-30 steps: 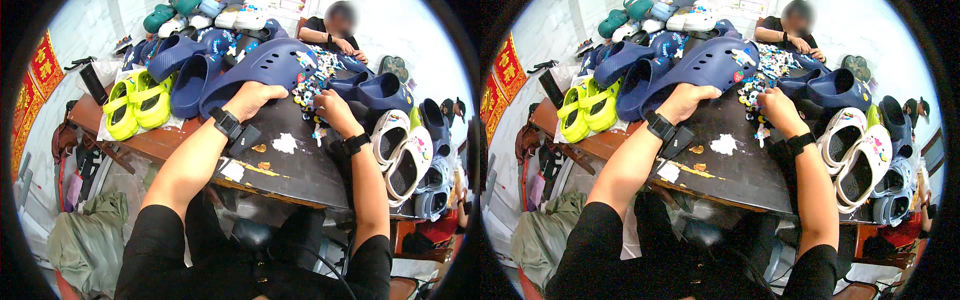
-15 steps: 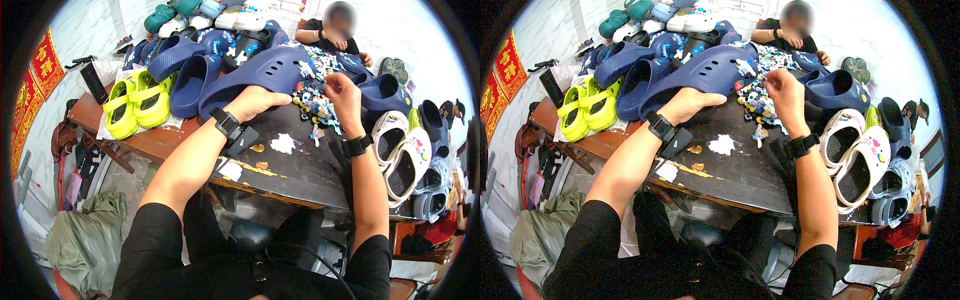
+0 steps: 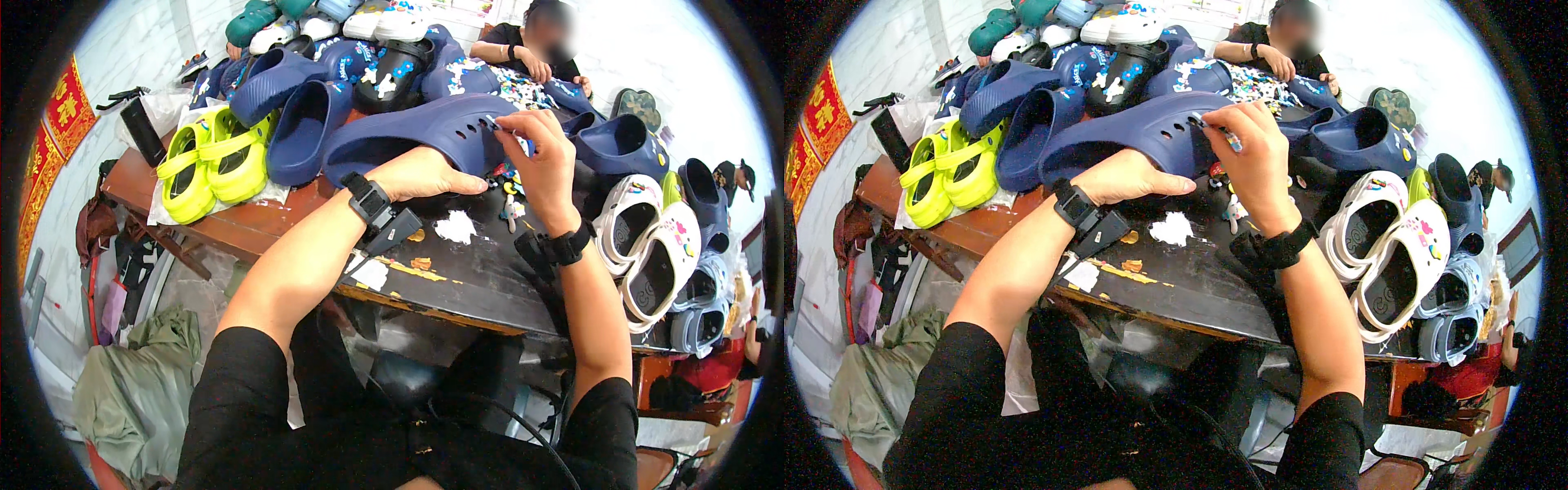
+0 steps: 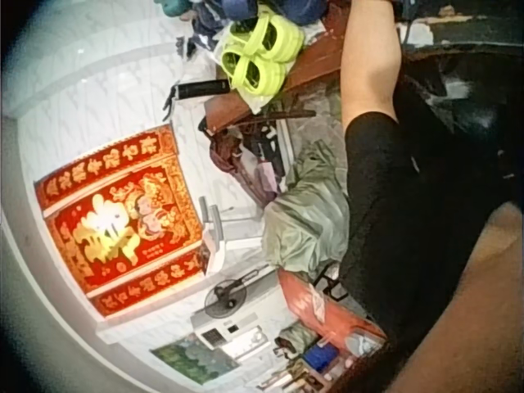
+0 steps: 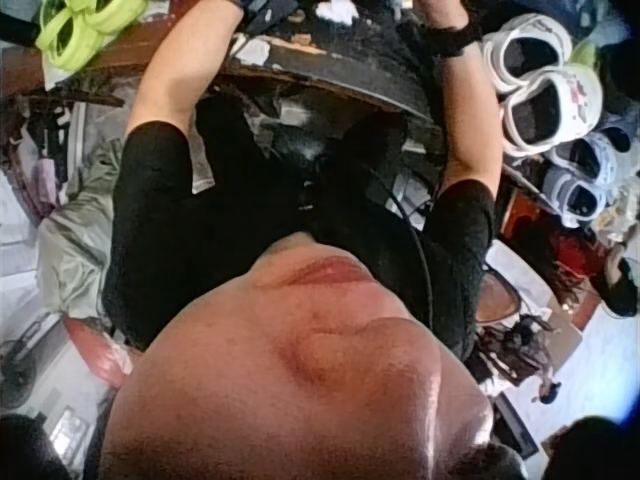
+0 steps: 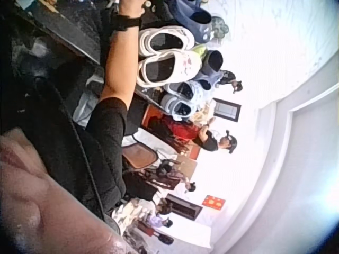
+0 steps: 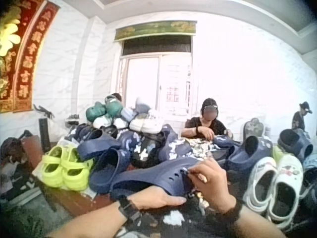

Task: Decorating clogs by inserting plastic charms into the holes.

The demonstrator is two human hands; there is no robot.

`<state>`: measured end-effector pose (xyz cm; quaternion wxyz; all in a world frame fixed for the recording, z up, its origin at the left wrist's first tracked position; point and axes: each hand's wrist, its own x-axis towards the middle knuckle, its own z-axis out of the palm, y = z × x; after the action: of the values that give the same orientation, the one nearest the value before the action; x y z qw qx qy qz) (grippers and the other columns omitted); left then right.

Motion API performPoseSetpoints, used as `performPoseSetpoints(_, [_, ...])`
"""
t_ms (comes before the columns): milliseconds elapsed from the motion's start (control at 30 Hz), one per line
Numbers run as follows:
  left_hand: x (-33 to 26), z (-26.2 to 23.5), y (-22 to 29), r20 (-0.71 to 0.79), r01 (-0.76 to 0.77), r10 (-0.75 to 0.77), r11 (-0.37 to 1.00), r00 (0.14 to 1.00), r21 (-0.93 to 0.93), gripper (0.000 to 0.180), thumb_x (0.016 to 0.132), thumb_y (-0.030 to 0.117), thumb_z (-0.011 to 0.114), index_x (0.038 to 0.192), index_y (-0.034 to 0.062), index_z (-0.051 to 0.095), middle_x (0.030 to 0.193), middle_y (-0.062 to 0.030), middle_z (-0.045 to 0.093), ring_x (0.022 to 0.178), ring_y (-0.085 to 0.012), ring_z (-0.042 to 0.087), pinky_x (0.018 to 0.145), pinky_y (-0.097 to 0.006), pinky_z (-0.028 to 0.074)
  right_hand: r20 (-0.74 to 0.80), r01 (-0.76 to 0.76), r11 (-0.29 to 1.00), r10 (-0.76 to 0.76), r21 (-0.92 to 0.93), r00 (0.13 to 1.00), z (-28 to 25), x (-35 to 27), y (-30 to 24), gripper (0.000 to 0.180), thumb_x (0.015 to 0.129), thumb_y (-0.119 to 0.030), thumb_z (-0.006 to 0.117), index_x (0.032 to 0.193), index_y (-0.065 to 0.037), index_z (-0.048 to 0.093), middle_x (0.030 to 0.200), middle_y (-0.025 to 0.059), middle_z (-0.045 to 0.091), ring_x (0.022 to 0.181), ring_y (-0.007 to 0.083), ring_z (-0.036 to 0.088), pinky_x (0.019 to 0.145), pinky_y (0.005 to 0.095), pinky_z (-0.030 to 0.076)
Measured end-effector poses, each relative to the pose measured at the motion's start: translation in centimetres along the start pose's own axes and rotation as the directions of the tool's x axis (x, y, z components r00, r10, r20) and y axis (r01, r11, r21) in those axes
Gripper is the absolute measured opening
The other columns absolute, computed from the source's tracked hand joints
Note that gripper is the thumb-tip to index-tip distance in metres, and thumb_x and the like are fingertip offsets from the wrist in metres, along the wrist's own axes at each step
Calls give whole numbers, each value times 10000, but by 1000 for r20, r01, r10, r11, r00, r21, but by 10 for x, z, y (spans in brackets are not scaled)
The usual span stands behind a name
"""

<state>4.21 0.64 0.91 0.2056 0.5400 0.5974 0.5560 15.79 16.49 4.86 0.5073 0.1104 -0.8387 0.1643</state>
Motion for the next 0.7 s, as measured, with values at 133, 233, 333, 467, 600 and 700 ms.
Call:
performPoseSetpoints(133, [0,0,5,89,117,-116,993,989,-2,694,764,179,800,1342,-2,460,1288,-97,548,1161,-199,504,1031,-333,400,-7,97,992,-97,-82,995,4,-3,2,166,732,20,724,880,-33,672,853,92,648,832,279,592,743,355,492])
performPoseSetpoints(233, [-2,1,7,104,146,-145,989,984,-1,688,769,194,793,1338,-7,463,1271,-97,557,1143,-197,514,1022,-325,406,-9,151,983,-153,-100,988,4,-2,2,164,736,20,723,885,-29,674,851,89,646,813,276,589,738,357,492])
performPoseSetpoints(333, [-3,1,7,99,121,-120,993,988,1,674,774,204,787,1329,-10,470,1257,-96,561,1123,-197,521,999,-321,423,36,193,973,-190,-126,981,7,-2,1,178,743,26,708,909,-32,685,870,92,646,825,277,586,749,358,490])
performPoseSetpoints(467, [-3,1,10,78,149,-148,989,986,-14,650,779,194,774,1317,-13,473,1245,-100,561,1126,-203,519,993,-323,425,65,177,973,-169,-146,984,7,-3,5,196,753,32,691,937,-36,695,886,94,641,846,280,582,761,359,489])
performPoseSetpoints(600, [-4,0,10,92,153,-148,987,985,-54,658,774,179,767,1320,-20,458,1247,-107,555,1129,-206,520,1003,-329,422,90,185,972,-173,-144,981,7,-2,6,250,741,65,659,962,-46,697,930,89,633,890,286,571,793,367,484])
performPoseSetpoints(700, [-1,-1,3,55,80,-82,996,995,31,668,771,171,763,1328,-22,448,1253,-112,553,1129,-209,523,1010,-331,418,99,198,969,-185,-146,978,7,-1,7,304,714,100,626,970,-50,695,961,85,625,916,288,565,809,371,481])
